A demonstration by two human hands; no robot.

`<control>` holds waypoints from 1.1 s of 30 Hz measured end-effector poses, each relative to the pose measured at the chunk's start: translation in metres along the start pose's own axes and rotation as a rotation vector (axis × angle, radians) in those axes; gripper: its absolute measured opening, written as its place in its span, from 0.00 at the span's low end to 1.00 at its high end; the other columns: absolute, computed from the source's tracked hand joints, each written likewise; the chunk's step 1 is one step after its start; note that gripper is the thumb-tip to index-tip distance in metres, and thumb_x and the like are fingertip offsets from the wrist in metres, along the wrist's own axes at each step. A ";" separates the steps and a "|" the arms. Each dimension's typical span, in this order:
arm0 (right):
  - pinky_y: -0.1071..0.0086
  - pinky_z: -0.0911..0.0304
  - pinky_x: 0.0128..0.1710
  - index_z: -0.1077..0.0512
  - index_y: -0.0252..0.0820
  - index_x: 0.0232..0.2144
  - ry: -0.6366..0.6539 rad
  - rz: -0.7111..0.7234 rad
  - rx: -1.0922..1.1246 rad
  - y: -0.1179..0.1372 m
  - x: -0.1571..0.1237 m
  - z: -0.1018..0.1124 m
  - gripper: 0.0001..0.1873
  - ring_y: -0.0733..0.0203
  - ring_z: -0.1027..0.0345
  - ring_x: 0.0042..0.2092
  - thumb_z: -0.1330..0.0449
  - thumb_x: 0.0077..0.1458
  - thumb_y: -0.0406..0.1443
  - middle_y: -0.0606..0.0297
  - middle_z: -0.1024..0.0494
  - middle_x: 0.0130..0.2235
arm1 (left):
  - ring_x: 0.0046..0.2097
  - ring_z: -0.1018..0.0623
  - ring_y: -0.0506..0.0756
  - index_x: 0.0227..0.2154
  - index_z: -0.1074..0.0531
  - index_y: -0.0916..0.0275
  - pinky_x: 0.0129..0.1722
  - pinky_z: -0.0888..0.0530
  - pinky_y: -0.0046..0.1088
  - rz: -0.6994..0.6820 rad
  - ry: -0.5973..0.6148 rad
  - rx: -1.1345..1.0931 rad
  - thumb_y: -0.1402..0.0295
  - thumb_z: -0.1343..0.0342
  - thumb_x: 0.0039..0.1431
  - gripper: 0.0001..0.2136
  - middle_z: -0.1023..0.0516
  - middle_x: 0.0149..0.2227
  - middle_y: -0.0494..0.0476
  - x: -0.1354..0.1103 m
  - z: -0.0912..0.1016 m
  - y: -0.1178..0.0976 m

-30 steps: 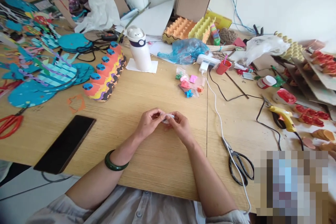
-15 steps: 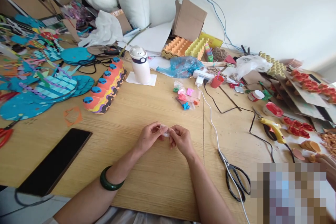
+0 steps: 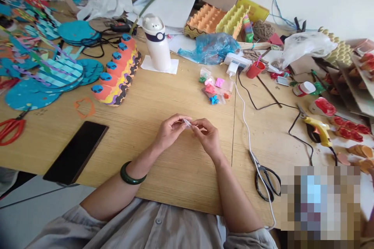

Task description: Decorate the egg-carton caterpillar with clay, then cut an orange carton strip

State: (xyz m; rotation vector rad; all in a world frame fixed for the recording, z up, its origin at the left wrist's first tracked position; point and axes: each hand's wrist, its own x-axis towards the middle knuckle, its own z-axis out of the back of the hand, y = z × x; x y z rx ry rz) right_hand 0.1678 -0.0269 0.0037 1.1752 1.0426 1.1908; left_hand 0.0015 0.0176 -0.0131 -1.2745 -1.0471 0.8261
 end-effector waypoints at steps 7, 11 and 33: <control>0.69 0.27 0.32 0.21 0.43 0.38 -0.032 0.240 -0.394 -0.003 -0.007 -0.007 0.08 0.64 0.28 0.32 0.40 0.63 0.37 0.62 0.20 0.35 | 0.44 0.17 0.53 0.45 0.21 0.63 0.46 0.21 0.26 0.089 -0.022 -0.011 0.65 0.38 0.61 0.12 0.17 0.44 0.59 0.000 -0.001 0.002; 0.67 0.27 0.33 0.22 0.42 0.34 -0.090 0.208 -0.452 -0.005 -0.009 -0.006 0.08 0.63 0.26 0.30 0.41 0.62 0.36 0.62 0.19 0.32 | 0.41 0.18 0.53 0.39 0.21 0.63 0.44 0.21 0.26 0.090 -0.006 0.048 0.64 0.38 0.60 0.09 0.16 0.40 0.58 0.000 -0.003 0.000; 0.70 0.30 0.26 0.24 0.42 0.27 -0.028 -0.162 0.029 0.000 -0.002 -0.008 0.22 0.66 0.31 0.25 0.30 0.50 0.54 0.66 0.23 0.25 | 0.35 0.19 0.53 0.32 0.24 0.63 0.37 0.24 0.24 0.169 -0.008 0.035 0.59 0.39 0.60 0.11 0.19 0.33 0.55 -0.001 -0.002 -0.005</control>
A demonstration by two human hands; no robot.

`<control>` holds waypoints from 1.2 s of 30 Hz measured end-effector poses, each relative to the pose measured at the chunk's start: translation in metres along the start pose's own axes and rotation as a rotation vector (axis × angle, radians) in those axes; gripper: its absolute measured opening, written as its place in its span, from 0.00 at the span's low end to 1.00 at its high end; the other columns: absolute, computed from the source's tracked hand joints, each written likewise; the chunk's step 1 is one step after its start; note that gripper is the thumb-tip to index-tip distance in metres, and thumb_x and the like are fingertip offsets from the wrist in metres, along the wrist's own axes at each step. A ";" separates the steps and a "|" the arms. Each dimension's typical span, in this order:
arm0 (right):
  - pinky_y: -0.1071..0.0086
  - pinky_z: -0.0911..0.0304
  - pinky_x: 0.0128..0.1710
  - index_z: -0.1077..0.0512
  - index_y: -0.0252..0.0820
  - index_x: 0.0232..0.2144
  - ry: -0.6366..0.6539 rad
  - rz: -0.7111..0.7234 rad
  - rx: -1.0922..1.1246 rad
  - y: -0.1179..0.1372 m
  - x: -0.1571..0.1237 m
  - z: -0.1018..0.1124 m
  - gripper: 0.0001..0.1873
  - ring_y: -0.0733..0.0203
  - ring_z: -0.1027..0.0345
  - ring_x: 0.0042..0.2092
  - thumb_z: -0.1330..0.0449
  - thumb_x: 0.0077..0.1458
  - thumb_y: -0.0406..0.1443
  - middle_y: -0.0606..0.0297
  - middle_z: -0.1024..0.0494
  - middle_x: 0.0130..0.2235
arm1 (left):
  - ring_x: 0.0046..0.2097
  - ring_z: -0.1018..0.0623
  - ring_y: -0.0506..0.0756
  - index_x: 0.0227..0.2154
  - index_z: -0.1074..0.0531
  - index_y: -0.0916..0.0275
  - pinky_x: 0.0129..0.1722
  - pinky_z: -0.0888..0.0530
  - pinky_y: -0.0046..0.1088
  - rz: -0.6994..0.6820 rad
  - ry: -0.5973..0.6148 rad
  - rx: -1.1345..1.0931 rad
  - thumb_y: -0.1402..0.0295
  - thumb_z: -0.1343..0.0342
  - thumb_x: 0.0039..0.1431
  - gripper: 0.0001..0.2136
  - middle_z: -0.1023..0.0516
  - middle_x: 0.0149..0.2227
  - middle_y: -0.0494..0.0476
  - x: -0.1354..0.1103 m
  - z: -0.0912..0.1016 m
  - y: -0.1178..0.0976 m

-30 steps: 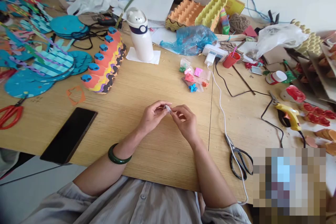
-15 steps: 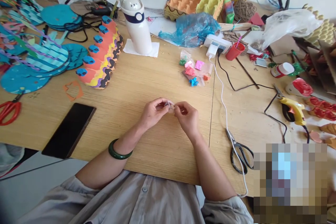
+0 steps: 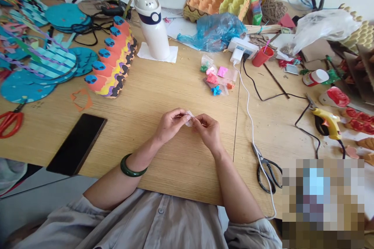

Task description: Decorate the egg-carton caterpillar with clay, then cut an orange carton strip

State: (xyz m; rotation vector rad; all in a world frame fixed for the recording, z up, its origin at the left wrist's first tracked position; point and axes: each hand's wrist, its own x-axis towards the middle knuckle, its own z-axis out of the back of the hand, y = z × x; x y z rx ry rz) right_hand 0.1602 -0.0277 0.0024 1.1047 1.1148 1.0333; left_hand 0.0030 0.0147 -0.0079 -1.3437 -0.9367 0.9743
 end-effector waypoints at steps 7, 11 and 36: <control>0.70 0.30 0.24 0.24 0.41 0.26 0.113 -0.100 0.096 0.007 -0.002 -0.001 0.22 0.65 0.29 0.23 0.29 0.48 0.54 0.68 0.24 0.23 | 0.29 0.24 0.50 0.25 0.26 0.62 0.31 0.29 0.23 -0.024 -0.052 0.012 0.57 0.40 0.61 0.14 0.23 0.25 0.50 0.000 0.001 -0.002; 0.73 0.34 0.19 0.26 0.41 0.25 0.096 -0.095 0.103 0.009 -0.003 0.001 0.23 0.68 0.33 0.18 0.29 0.49 0.54 0.72 0.28 0.19 | 0.31 0.23 0.50 0.26 0.25 0.62 0.34 0.26 0.24 0.035 -0.058 -0.096 0.55 0.39 0.60 0.15 0.21 0.27 0.51 0.000 -0.001 0.000; 0.67 0.25 0.32 0.24 0.43 0.43 -0.025 0.040 0.030 0.000 -0.001 0.005 0.22 0.64 0.26 0.29 0.31 0.54 0.51 0.65 0.21 0.33 | 0.45 0.16 0.55 0.41 0.18 0.63 0.44 0.18 0.29 -0.020 -0.043 -0.217 0.59 0.37 0.61 0.13 0.16 0.46 0.60 0.002 0.000 0.005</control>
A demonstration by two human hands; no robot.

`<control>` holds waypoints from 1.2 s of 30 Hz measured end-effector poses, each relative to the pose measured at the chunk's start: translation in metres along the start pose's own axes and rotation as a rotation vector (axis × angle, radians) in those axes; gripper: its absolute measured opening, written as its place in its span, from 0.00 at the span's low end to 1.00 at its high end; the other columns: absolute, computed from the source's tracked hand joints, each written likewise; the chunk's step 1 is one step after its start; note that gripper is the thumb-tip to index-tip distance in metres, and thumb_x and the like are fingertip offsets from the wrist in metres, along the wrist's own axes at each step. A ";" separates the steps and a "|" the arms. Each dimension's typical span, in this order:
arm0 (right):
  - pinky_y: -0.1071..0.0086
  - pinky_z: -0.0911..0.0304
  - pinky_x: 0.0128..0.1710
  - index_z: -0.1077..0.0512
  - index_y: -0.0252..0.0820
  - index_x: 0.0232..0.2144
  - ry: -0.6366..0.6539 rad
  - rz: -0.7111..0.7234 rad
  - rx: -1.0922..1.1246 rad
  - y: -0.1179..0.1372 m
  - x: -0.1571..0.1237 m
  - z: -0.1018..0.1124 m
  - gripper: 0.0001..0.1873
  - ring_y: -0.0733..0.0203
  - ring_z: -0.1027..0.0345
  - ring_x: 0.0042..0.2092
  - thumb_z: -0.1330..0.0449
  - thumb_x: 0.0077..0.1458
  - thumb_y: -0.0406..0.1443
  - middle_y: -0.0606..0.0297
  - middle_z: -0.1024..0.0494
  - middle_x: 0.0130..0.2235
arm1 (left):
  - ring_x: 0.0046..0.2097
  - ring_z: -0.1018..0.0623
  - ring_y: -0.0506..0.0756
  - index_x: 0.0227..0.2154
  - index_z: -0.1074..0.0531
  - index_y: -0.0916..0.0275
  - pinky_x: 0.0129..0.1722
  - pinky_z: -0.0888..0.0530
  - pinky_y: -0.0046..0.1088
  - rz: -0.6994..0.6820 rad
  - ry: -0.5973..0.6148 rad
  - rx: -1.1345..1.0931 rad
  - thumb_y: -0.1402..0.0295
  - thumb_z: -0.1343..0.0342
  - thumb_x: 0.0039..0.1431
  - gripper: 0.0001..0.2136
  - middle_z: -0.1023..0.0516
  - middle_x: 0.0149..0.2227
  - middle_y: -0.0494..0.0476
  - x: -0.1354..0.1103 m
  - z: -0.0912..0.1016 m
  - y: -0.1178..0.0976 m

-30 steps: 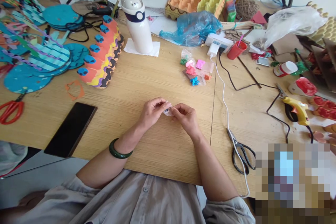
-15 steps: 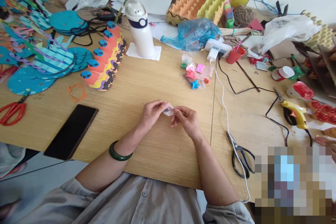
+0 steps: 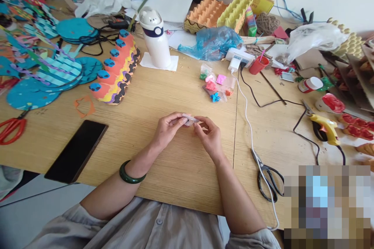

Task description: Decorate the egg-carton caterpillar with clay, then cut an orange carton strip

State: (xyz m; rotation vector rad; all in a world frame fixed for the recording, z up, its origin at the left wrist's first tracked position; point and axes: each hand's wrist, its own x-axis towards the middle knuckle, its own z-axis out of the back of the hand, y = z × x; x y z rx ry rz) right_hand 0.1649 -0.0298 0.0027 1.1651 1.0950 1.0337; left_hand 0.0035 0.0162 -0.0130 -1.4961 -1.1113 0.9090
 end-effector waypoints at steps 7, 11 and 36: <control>0.67 0.22 0.34 0.24 0.45 0.40 -0.068 0.136 0.014 0.003 -0.002 -0.002 0.15 0.65 0.28 0.33 0.33 0.58 0.48 0.64 0.24 0.38 | 0.45 0.16 0.56 0.42 0.17 0.63 0.49 0.18 0.33 -0.003 0.025 -0.008 0.59 0.36 0.61 0.13 0.16 0.48 0.61 -0.001 -0.002 -0.001; 0.66 0.21 0.34 0.23 0.44 0.39 -0.056 0.168 0.028 0.001 -0.003 -0.001 0.11 0.66 0.28 0.32 0.34 0.60 0.45 0.64 0.25 0.39 | 0.50 0.17 0.57 0.43 0.17 0.62 0.50 0.19 0.31 -0.084 0.034 0.045 0.59 0.37 0.63 0.13 0.16 0.48 0.61 -0.001 0.000 -0.002; 0.66 0.29 0.34 0.27 0.44 0.39 -0.193 0.615 -0.670 -0.010 -0.005 -0.007 0.02 0.61 0.27 0.34 0.38 0.63 0.36 0.61 0.20 0.37 | 0.42 0.15 0.53 0.55 0.22 0.64 0.42 0.17 0.26 -0.258 0.049 0.358 0.71 0.43 0.65 0.16 0.14 0.46 0.60 -0.004 -0.001 0.012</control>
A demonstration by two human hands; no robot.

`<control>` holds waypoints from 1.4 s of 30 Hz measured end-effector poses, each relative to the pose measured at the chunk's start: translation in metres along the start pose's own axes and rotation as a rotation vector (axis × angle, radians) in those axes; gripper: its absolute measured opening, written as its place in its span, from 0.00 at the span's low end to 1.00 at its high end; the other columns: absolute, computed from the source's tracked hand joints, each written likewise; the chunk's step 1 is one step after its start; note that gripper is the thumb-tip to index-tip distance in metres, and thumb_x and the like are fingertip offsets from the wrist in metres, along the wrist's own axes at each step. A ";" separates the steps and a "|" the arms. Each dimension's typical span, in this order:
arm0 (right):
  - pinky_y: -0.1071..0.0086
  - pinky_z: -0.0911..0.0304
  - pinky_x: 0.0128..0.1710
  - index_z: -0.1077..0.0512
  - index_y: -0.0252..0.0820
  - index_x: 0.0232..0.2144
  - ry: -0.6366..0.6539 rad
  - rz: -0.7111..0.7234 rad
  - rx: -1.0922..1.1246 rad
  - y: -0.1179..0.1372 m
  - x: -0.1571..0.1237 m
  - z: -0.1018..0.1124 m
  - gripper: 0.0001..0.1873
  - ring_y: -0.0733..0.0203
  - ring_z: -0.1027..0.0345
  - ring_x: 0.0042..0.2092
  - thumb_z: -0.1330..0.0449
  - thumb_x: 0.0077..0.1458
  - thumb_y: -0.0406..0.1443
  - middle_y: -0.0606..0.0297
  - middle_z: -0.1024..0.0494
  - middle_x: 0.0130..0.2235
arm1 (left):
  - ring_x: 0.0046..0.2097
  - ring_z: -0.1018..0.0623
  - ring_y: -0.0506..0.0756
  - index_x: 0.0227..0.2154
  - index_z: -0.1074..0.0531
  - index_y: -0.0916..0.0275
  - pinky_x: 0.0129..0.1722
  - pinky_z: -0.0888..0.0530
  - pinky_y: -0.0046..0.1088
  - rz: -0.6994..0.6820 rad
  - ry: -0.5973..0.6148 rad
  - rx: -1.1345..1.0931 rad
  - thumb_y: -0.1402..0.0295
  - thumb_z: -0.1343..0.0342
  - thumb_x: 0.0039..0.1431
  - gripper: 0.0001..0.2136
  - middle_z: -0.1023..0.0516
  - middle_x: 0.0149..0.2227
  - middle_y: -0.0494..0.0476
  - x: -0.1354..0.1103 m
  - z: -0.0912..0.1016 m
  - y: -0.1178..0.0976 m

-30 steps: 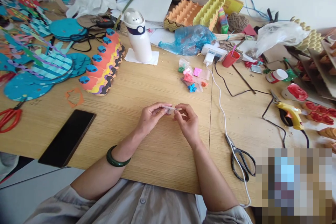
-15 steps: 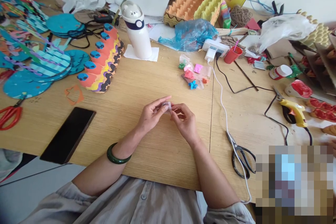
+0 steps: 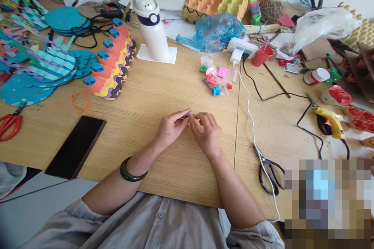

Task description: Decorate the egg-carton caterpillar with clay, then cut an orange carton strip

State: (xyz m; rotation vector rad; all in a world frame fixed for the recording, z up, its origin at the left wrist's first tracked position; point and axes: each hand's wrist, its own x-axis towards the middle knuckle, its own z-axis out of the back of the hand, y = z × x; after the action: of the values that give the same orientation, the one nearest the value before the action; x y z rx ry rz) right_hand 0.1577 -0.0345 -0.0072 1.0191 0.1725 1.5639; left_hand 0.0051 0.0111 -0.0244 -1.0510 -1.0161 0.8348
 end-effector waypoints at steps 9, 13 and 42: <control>0.68 0.35 0.30 0.26 0.42 0.33 -0.036 0.101 -0.242 -0.004 0.000 -0.002 0.07 0.61 0.28 0.31 0.43 0.64 0.30 0.64 0.20 0.29 | 0.49 0.16 0.55 0.53 0.22 0.65 0.50 0.19 0.30 -0.116 0.067 0.172 0.76 0.45 0.65 0.16 0.15 0.48 0.63 -0.001 -0.002 -0.007; 0.68 0.33 0.31 0.27 0.43 0.28 -0.061 -0.062 -0.118 -0.002 0.000 -0.004 0.07 0.63 0.29 0.29 0.41 0.58 0.30 0.66 0.22 0.27 | 0.45 0.16 0.53 0.51 0.22 0.65 0.47 0.19 0.27 -0.092 0.033 0.169 0.78 0.46 0.64 0.15 0.15 0.46 0.61 0.000 -0.002 -0.007; 0.65 0.22 0.35 0.29 0.42 0.33 0.165 -0.799 0.873 -0.003 0.005 -0.004 0.19 0.65 0.26 0.29 0.26 0.47 0.45 0.69 0.23 0.30 | 0.49 0.22 0.56 0.43 0.20 0.61 0.45 0.22 0.30 -0.102 -0.107 0.299 0.72 0.42 0.65 0.07 0.20 0.45 0.60 0.000 0.002 -0.011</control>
State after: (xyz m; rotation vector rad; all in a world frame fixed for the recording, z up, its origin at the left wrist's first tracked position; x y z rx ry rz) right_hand 0.1577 -0.0281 -0.0091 1.2405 1.2944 0.7944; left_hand 0.0041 0.0087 -0.0130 -0.7018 -0.9900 0.9340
